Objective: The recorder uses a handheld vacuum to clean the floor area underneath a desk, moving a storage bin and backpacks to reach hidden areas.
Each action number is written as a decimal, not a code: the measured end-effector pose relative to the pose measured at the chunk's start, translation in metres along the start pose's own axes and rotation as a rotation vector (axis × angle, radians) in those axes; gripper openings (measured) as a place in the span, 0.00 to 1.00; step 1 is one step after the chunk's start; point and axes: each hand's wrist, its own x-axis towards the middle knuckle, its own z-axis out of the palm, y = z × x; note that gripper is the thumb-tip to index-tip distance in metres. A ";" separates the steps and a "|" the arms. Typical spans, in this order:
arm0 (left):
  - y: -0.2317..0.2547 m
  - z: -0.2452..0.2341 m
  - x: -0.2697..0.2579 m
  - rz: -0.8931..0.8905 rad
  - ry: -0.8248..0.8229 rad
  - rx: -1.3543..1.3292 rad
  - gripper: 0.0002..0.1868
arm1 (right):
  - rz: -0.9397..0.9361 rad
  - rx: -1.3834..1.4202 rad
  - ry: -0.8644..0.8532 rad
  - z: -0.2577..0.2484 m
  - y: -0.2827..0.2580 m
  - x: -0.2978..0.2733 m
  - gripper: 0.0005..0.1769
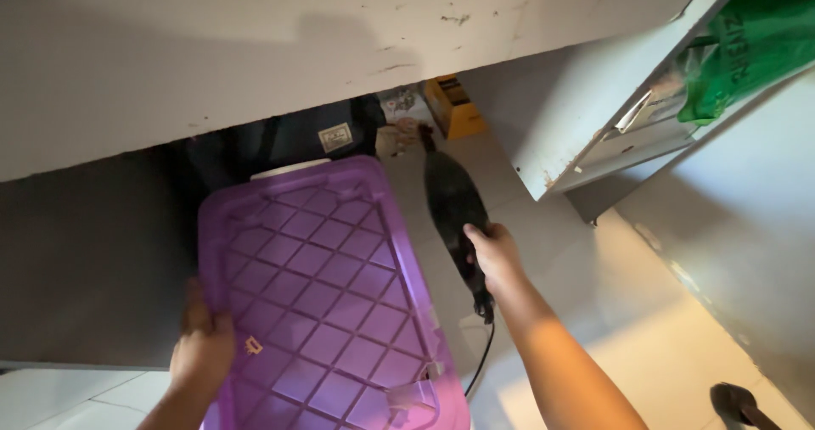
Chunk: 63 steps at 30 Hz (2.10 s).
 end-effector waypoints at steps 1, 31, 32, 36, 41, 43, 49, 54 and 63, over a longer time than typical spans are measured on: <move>0.004 0.001 0.007 -0.001 0.005 0.005 0.45 | 0.002 0.005 -0.004 0.006 0.000 0.003 0.22; 0.307 0.062 -0.034 0.828 -0.344 0.370 0.42 | -0.340 -0.258 -0.053 0.094 -0.025 0.235 0.19; 0.305 0.063 -0.033 0.847 -0.342 0.379 0.41 | -0.342 -0.259 -0.096 0.093 -0.022 0.248 0.19; 0.299 0.067 -0.030 0.888 -0.303 0.335 0.41 | -0.391 -0.388 -0.126 0.091 -0.031 0.265 0.22; 0.296 0.071 -0.025 0.897 -0.290 0.307 0.41 | -0.351 -0.379 -0.208 0.090 -0.040 0.240 0.18; 0.295 0.075 -0.023 0.907 -0.274 0.301 0.41 | -0.348 -0.382 -0.249 0.090 -0.039 0.225 0.17; 0.291 0.083 -0.020 0.948 -0.220 0.330 0.41 | -0.251 -0.406 -0.234 0.098 -0.037 0.190 0.22; 0.292 0.083 -0.020 0.928 -0.235 0.313 0.40 | -0.549 -0.606 0.042 0.101 -0.014 0.219 0.25; 0.288 0.094 -0.016 0.940 -0.204 0.262 0.42 | -0.547 -0.621 0.007 0.080 -0.016 0.133 0.23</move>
